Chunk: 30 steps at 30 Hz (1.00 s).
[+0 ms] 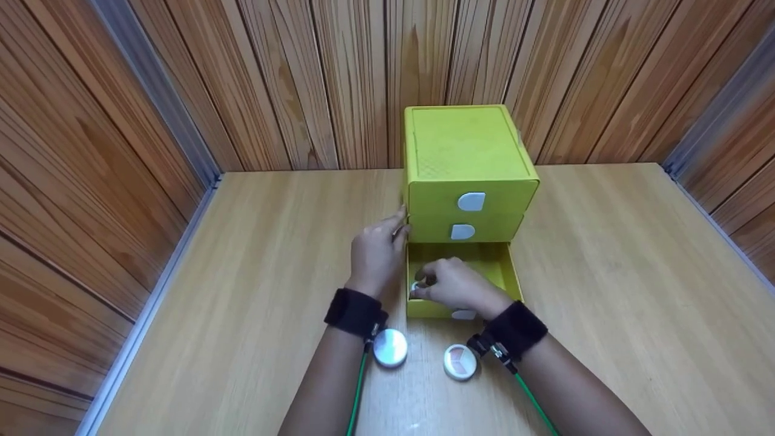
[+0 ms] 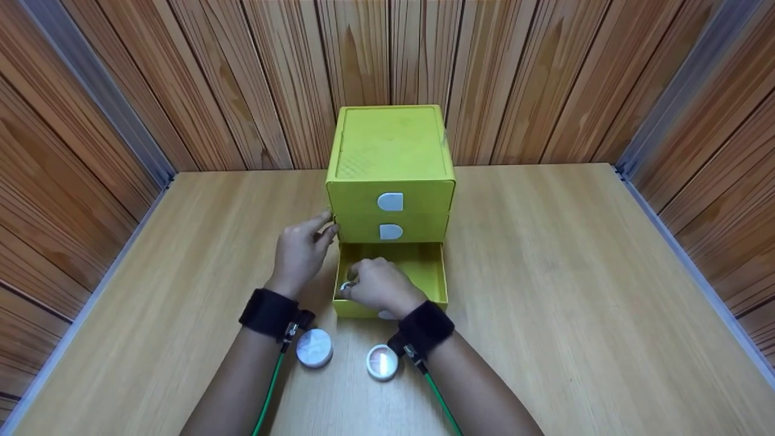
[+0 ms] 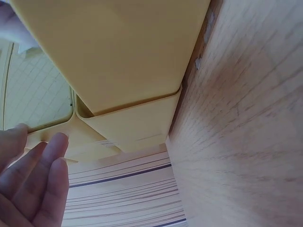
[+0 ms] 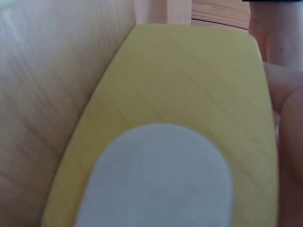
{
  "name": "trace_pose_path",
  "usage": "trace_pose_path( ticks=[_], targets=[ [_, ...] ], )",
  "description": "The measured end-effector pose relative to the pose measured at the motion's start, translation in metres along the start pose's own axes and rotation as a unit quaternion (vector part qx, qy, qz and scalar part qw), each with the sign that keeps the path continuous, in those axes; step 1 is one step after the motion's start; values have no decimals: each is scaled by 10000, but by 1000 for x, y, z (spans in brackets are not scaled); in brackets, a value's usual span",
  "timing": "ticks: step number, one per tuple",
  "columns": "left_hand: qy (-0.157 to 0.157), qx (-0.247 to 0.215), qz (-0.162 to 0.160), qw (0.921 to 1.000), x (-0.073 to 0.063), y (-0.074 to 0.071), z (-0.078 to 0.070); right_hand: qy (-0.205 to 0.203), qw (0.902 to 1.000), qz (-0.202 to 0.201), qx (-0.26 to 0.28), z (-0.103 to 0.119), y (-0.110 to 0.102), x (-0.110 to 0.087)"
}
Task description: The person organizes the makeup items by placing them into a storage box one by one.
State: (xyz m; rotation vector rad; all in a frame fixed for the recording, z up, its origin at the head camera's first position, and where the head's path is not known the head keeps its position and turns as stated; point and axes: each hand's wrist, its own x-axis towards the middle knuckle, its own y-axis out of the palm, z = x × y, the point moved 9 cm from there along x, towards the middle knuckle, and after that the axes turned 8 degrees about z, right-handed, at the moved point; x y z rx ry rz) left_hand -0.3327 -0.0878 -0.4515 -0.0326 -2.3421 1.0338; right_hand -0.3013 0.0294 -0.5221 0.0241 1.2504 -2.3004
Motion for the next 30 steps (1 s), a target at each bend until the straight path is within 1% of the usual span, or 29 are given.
trace_pose_path(
  ticks=[4, 7, 10, 17, 23, 26, 30],
  targets=[
    [114, -6, -93, 9999, -1, -2, -1, 254, 9990, 253, 280, -8, 6, 6],
    [214, 3, -141, 9997, -1, -4, -2, 338, 9985, 330, 261, -10, 7, 9],
    [232, -11, -150, 9996, -2, -5, -2, 356, 9984, 380, 205, -9, 8, 10],
    [243, 71, -161, 9996, -2, -4, -3, 401, 9987, 319, 56, -9, 6, 9],
    [270, 56, -88, 9996, -1, -2, -6, 472, 9983, 336, 71, -13, 8, 7],
    [285, 32, -99, 9995, 0, -2, -6, 425, 9986, 300, 20, -12, 7, 6],
    [213, 14, -78, 9997, 0, -2, -4, 339, 9991, 213, -116, -11, 6, 5]
  ],
)
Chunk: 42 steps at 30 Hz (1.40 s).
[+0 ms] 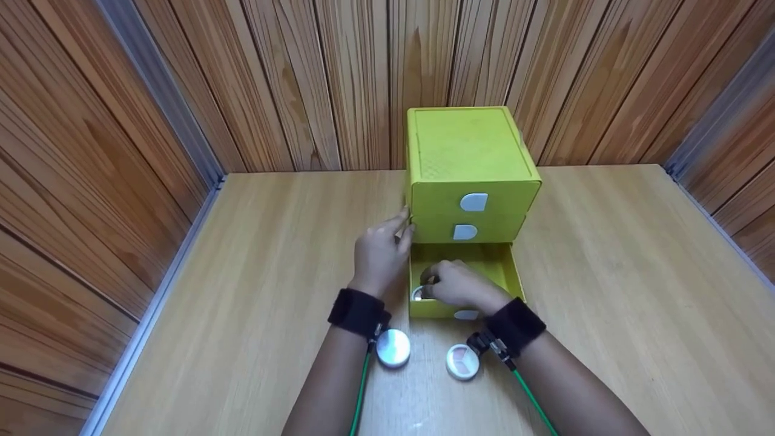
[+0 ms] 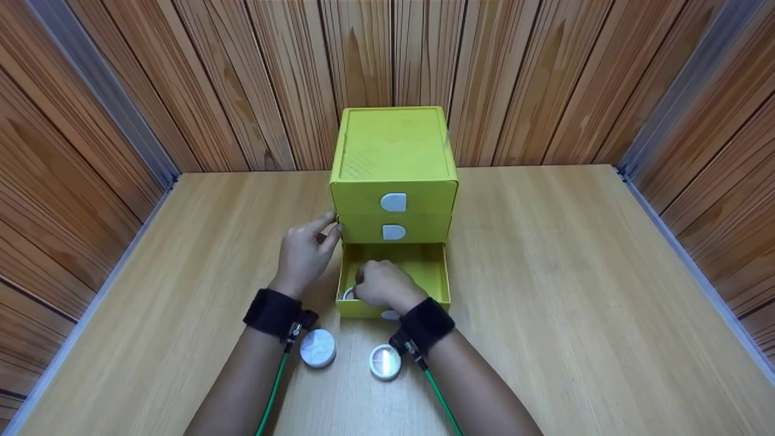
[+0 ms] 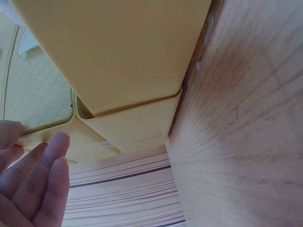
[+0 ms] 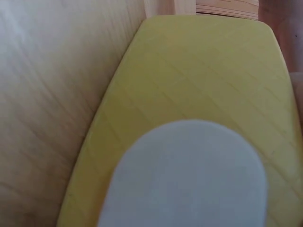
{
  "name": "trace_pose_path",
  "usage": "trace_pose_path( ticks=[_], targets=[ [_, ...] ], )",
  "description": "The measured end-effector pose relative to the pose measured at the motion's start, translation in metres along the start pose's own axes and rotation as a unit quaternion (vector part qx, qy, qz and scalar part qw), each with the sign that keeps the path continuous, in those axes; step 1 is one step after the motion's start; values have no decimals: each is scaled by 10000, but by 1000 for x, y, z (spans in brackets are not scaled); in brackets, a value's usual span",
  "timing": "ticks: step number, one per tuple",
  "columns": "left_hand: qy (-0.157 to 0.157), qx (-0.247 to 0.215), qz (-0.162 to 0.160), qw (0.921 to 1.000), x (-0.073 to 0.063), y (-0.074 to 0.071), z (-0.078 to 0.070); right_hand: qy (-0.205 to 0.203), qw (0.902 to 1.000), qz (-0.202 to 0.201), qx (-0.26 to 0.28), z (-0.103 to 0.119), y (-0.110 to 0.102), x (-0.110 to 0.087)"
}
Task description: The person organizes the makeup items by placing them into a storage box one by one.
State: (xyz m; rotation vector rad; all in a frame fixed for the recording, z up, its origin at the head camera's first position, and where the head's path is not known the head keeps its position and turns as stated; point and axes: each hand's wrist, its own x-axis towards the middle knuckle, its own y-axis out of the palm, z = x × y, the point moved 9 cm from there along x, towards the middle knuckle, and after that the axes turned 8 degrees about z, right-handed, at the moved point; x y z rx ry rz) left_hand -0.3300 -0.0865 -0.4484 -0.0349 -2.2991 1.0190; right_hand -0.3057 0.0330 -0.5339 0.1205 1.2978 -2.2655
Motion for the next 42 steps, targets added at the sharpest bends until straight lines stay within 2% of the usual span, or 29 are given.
trace_pose_path(
  ticks=[3, 7, 11, 15, 17, 20, 23, 26, 29, 32, 37, 42],
  targets=[
    [-73, 6, 51, 10000, 1, 0, 2, -56, 9996, -266, -69, 4, -7, -5],
    [-69, 69, 48, 9999, 2, -1, 2, -432, 9938, -1017, -78, 16, -21, -22],
    [-43, 65, 60, 10000, 1, 1, 3, -1211, 9770, -1746, -168, 35, -24, -49],
    [-74, 70, 70, 9999, -1, 5, 4, -1990, 9567, -2082, -431, 53, -10, -73],
    [-118, 39, 31, 9999, -1, 4, 4, -2345, 9482, -2059, -595, 63, -1, -80],
    [-236, -89, 9, 9997, -1, 3, 6, -2581, 9436, -1884, -867, 74, 13, -85],
    [-353, -191, 50, 9992, -1, 2, 7, -2457, 9508, -1518, -1123, 76, 27, -82],
    [-438, -263, 142, 9986, -1, 4, 8, -2091, 9626, -1094, -1334, 74, 40, -76],
    [-489, -321, 224, 9980, -2, 5, 8, -1853, 9682, -802, -1476, 75, 51, -71],
    [-535, -405, 274, 9974, -2, 5, 9, -1830, 9660, -836, -1622, 79, 56, -69],
    [-615, -477, 344, 9964, -1, 6, 11, -1974, 9563, -1021, -1901, 88, 60, -67],
    [-430, -361, 256, 9981, -1, 5, 9, -2081, 9517, -1040, -2004, 89, 63, -70]
  ],
)
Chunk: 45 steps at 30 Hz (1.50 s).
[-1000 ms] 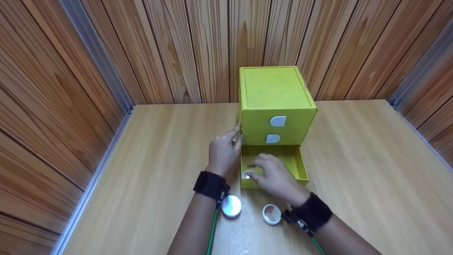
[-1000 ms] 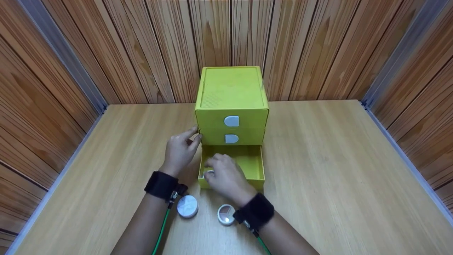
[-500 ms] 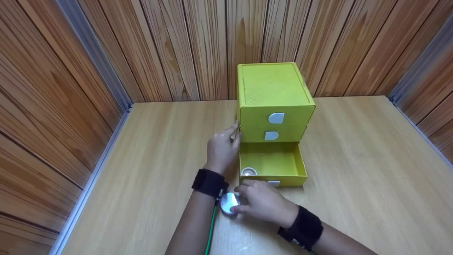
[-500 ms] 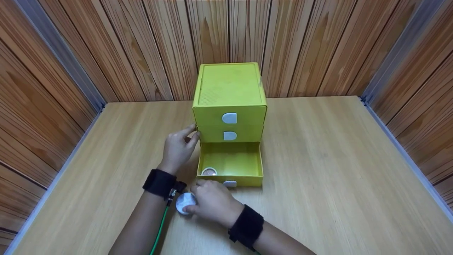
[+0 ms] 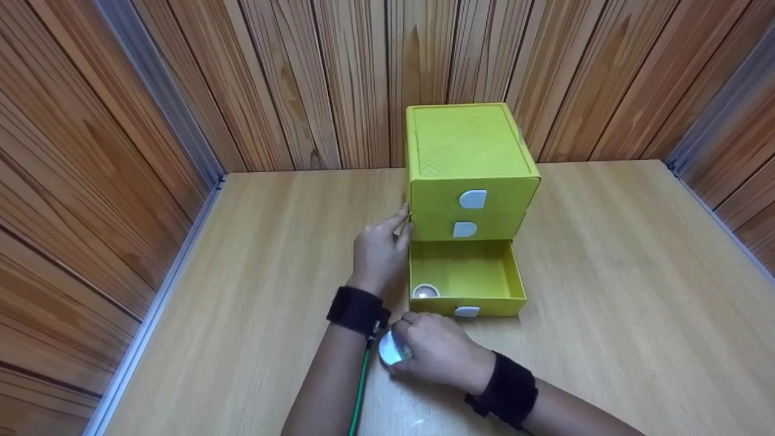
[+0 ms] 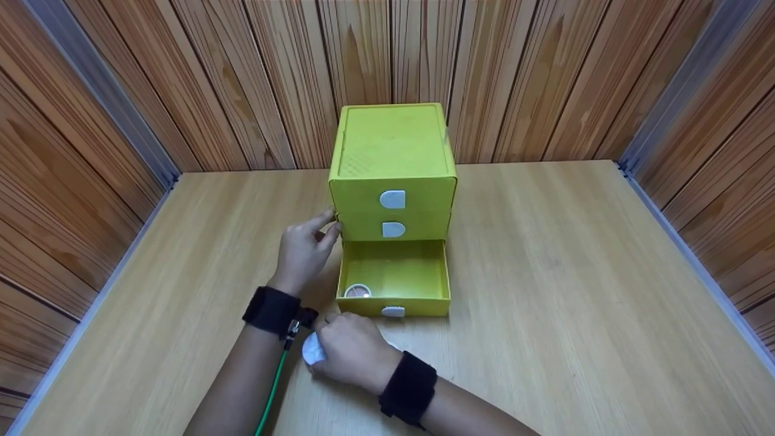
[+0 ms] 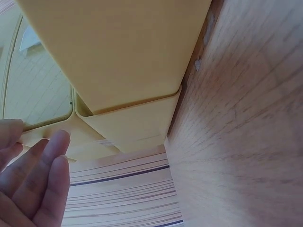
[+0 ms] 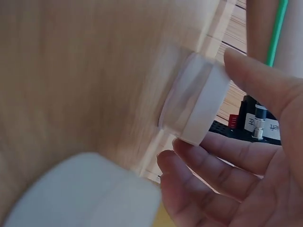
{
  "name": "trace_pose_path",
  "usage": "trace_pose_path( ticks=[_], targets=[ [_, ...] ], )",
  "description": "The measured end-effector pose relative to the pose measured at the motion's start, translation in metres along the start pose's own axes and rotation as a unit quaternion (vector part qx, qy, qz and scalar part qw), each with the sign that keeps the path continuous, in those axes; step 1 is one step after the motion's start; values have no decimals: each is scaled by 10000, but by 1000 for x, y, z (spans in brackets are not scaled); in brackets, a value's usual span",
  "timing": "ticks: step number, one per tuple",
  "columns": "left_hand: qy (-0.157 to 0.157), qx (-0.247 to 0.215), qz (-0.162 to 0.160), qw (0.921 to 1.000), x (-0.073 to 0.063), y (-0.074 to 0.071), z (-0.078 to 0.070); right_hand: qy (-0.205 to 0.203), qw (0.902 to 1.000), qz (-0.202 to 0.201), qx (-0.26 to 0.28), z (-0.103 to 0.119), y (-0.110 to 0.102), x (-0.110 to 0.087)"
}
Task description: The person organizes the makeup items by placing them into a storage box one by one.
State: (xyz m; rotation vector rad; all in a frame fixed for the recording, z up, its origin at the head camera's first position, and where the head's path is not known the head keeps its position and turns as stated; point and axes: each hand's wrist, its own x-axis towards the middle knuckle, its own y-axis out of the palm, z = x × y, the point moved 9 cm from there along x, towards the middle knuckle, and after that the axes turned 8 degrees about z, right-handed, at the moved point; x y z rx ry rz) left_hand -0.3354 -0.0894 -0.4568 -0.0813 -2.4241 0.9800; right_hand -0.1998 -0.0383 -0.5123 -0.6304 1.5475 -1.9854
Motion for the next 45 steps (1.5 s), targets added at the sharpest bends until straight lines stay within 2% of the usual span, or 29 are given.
trace_pose_path(
  ticks=[5, 10, 18, 26, 28, 35, 39, 45],
  targets=[
    [175, 75, -89, 9998, 1, -2, -2, -91, 9999, -30, 136, 1, -2, -9],
    [184, 99, -65, 9998, 1, -2, -3, -222, 9990, -218, 328, 0, -6, -20],
    [21, -74, -5, 10000, 0, 1, 1, -245, 9980, -337, 477, -2, -14, -36],
    [-20, -173, 60, 9998, -1, 1, 2, -150, 9968, -670, 413, -9, -37, -46],
    [-5, -171, 60, 9998, -1, 2, 1, -87, 9960, -789, 403, -12, -44, -48],
    [342, 305, -184, 9988, 0, -2, -5, 405, 9923, -980, 637, -32, -67, -52],
    [308, 229, -145, 9992, 0, -1, -4, 589, 9887, -1141, 769, -44, -79, -53],
    [282, 150, -137, 9994, 0, -1, -3, 740, 9844, -1440, 686, -64, -90, -52]
  ],
)
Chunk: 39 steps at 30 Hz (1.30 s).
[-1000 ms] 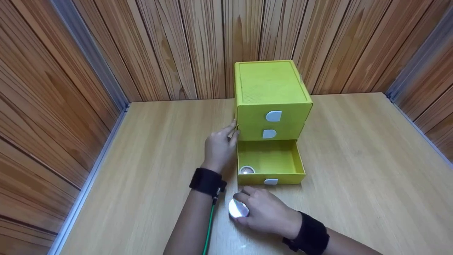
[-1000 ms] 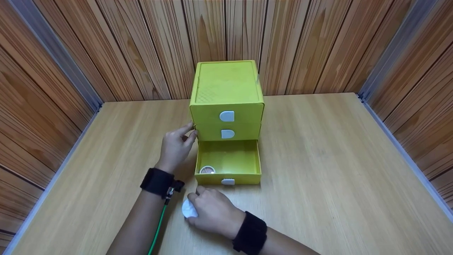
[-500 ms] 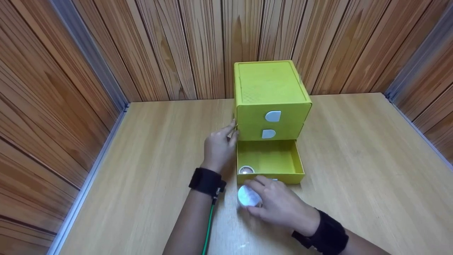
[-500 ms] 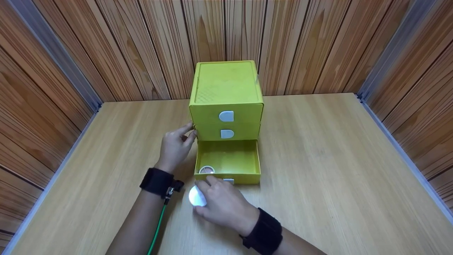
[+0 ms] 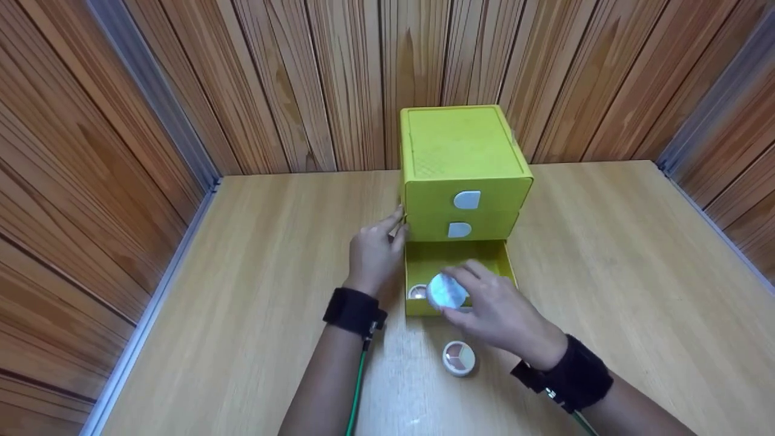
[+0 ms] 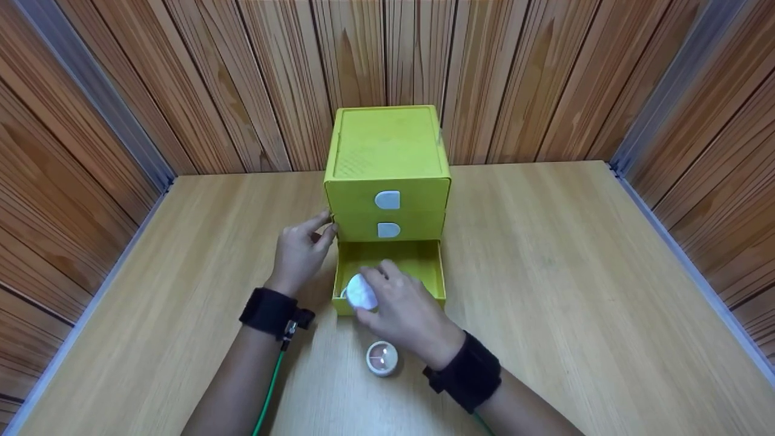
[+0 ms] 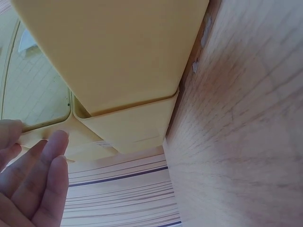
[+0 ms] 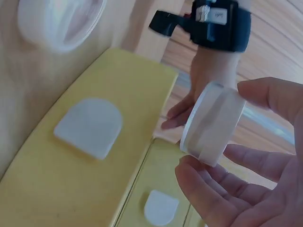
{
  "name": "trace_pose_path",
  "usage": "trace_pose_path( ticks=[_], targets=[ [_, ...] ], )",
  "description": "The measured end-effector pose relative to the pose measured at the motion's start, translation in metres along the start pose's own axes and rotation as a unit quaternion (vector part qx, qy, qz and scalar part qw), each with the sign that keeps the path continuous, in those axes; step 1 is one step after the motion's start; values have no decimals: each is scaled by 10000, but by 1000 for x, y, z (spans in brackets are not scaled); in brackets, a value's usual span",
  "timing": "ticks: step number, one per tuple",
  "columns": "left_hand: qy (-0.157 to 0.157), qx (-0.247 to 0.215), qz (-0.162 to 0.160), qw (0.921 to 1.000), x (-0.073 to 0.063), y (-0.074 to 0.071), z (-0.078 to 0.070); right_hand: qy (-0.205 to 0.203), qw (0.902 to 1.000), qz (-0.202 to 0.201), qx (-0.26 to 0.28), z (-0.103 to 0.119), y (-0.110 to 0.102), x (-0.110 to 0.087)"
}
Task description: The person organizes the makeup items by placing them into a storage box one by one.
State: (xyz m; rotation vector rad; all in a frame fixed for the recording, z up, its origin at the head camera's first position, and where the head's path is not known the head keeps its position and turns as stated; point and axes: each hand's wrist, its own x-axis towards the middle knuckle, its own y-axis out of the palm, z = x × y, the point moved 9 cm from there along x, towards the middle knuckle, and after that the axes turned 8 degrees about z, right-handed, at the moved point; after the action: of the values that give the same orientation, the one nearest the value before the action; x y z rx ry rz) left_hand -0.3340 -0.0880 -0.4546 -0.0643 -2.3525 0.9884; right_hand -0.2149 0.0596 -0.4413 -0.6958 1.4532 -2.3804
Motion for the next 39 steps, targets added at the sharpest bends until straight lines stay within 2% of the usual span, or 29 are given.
trace_pose_path(
  ticks=[9, 13, 20, 28, 39],
  targets=[
    [-118, -110, 50, 9999, -1, 1, 3, 541, 9985, -88, -34, -32, 3, 10],
    [-204, -184, 64, 9996, -2, 2, 5, 770, 9969, 65, -124, -45, 8, 13],
    [-130, -57, 125, 9998, -2, 2, 4, 983, 9943, 264, -316, -62, 18, 22],
    [-132, -112, 38, 9998, -2, 1, 3, 1393, 9878, 653, -237, -80, 31, 32],
    [-268, -179, 130, 9994, 1, 3, 3, 1488, 9821, 1095, -368, -92, 46, 38]
  ],
)
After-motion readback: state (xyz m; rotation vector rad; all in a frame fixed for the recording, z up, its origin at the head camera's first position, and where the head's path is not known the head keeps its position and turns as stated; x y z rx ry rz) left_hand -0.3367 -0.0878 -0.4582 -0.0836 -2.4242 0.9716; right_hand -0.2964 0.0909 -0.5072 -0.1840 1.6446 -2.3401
